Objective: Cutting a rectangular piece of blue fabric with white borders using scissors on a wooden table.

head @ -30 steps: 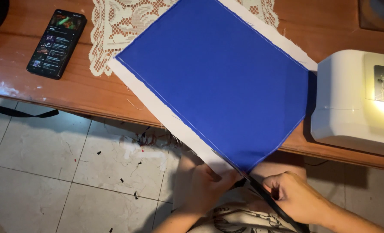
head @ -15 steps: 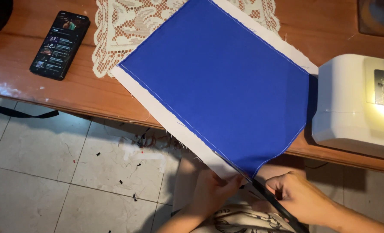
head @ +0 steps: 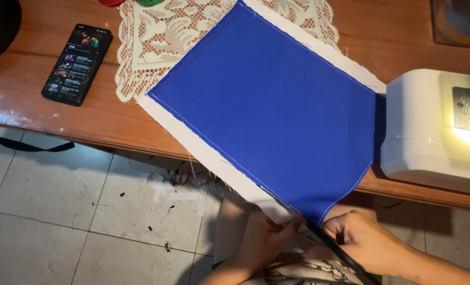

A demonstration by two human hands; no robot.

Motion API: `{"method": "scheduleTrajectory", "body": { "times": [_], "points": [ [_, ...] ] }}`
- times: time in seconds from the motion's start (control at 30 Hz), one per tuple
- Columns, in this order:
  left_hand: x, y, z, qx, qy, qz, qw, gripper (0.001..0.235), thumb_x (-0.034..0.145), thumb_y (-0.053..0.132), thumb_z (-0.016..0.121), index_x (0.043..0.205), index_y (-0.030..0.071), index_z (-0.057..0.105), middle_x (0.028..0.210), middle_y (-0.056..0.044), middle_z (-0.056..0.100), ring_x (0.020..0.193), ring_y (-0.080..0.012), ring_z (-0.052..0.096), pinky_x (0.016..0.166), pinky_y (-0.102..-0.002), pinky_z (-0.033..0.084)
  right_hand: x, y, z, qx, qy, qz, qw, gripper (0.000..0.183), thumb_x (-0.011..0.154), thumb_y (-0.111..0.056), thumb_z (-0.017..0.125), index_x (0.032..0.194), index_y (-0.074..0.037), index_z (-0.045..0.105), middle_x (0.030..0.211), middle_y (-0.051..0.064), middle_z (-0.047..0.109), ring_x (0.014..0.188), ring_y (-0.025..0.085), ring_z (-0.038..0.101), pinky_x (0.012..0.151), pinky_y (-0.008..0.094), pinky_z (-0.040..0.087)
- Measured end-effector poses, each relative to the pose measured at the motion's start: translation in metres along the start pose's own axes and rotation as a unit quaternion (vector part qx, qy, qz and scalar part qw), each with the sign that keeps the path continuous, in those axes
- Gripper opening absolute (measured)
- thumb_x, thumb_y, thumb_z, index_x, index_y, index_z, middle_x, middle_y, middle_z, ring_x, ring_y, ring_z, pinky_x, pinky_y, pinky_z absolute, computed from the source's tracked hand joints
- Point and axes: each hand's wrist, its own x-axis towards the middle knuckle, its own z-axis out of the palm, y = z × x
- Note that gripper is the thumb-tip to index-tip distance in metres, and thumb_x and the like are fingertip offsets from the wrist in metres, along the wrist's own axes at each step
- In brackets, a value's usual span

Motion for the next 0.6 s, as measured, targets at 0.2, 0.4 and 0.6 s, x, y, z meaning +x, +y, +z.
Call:
{"method": "scheduleTrajectory", "body": {
  "times": [0.2,0.4,0.6],
  "points": [
    [0.003,0.004,0.007,-0.122,-0.041,0.017,0.992,0.003,0.091,0.008,0.072,0.094,0.008,0.074,0.084,0.003,0.07,0.081,-0.0062,0.062,0.063,-0.026,0.052,0.016,0.011,0.004,-0.164,0.094,-0.118,0.975,0.068,0.065,-0.079,0.096,0.058,-0.027,0.052,0.061,-0.017,0.059,0.068,0.001,0.064,0.069,0.022,0.045],
    [0.003,0.005,0.003,-0.092,-0.039,-0.001,0.995,0.008,0.09,0.01,0.072,0.082,0.01,0.074,0.073,0.006,0.066,0.071,-0.0036,0.057,0.058,-0.024,0.046,0.013,0.007,0.005,-0.135,0.106,-0.123,0.977,0.053,0.068,-0.069,0.091,0.059,-0.029,0.058,0.06,-0.018,0.064,0.071,0.0,0.068,0.071,0.022,0.047],
    [0.004,-0.001,0.004,-0.058,-0.027,0.003,0.998,0.013,0.087,0.015,0.073,0.096,0.009,0.079,0.087,0.002,0.077,0.084,-0.0058,0.067,0.071,-0.026,0.058,0.011,-0.002,-0.001,-0.159,0.07,-0.062,0.983,0.05,0.069,-0.071,0.092,0.057,-0.032,0.062,0.057,-0.019,0.062,0.066,-0.004,0.066,0.069,0.022,0.045]
  ]
}}
